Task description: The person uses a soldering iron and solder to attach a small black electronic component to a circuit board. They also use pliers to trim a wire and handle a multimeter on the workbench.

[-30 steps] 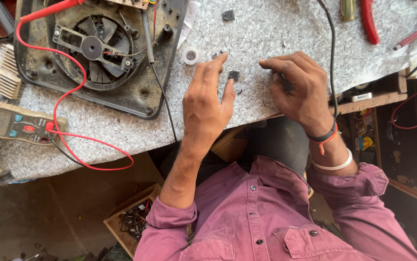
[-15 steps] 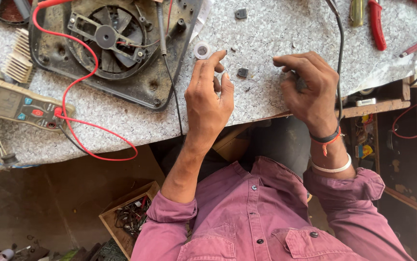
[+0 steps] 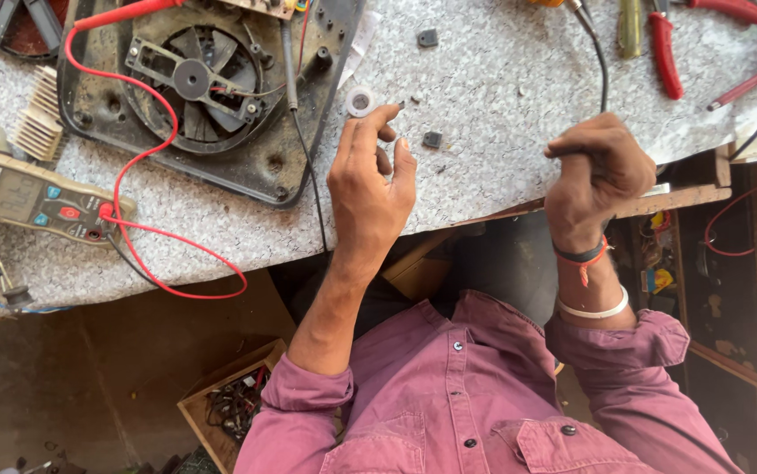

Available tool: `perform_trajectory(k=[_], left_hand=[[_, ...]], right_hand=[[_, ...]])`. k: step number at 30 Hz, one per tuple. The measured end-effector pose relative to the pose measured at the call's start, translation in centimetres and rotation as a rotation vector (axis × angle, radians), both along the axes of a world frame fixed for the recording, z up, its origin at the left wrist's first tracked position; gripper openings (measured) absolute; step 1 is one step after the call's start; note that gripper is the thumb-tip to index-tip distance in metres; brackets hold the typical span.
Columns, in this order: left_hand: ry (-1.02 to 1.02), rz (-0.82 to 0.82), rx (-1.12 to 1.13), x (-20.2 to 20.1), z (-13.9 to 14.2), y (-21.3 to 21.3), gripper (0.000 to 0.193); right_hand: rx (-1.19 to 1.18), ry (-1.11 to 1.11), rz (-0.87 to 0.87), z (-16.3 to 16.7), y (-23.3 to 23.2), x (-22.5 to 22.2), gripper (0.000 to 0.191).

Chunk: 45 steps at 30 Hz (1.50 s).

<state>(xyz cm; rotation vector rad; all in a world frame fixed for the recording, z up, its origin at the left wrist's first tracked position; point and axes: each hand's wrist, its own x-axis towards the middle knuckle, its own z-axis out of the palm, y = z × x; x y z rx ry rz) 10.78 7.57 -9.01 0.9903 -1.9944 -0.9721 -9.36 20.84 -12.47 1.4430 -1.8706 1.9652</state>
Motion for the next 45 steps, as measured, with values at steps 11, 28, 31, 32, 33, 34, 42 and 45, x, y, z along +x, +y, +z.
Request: perform_trajectory(k=[11,28,31,32,33,34,42,45], left_hand=[[-0.007,0.052,0.032,-1.2,1.1,0.1,0.031],[-0.043,0.043,0.032,-1.0,0.7,-0.5,0.027],[-0.029,0.027,0.001,-1.1,0.9,-0.5,0.027],[-0.029,0.026,0.003,-1.2,1.0,-0.5,0.027],[-0.029,0.021,0.007,-1.2,1.1,-0.4,0.026],[-0.028,0.015,0.012,-1.3,1.2,-0.3,0.026],[0.028,-0.116,-0.205,-2.4,2.5,-0.6,0.028],[0.025,-0.245,-0.365,-4.6,2.8,-1.6,0.027]], right_hand=[[0.082,-0.028,0.082,2.1,1.2,0.4,0.025],[0.609,0.639,0.104,5.7,-6.6,-1.6,0.010],[0.709,0.655,0.041,5.5,-7.2,-0.9,0.012],[0.762,0.659,0.012,5.4,-7.2,-0.7,0.014],[0.725,0.657,0.005,5.3,-7.2,-0.4,0.013],[0.689,0.657,-0.002,5.2,-7.1,-0.2,0.013],[0.436,0.388,0.072,4.1,-5.9,-0.5,0.015],[0.391,0.346,0.106,3.4,-5.7,-1.0,0.017]])
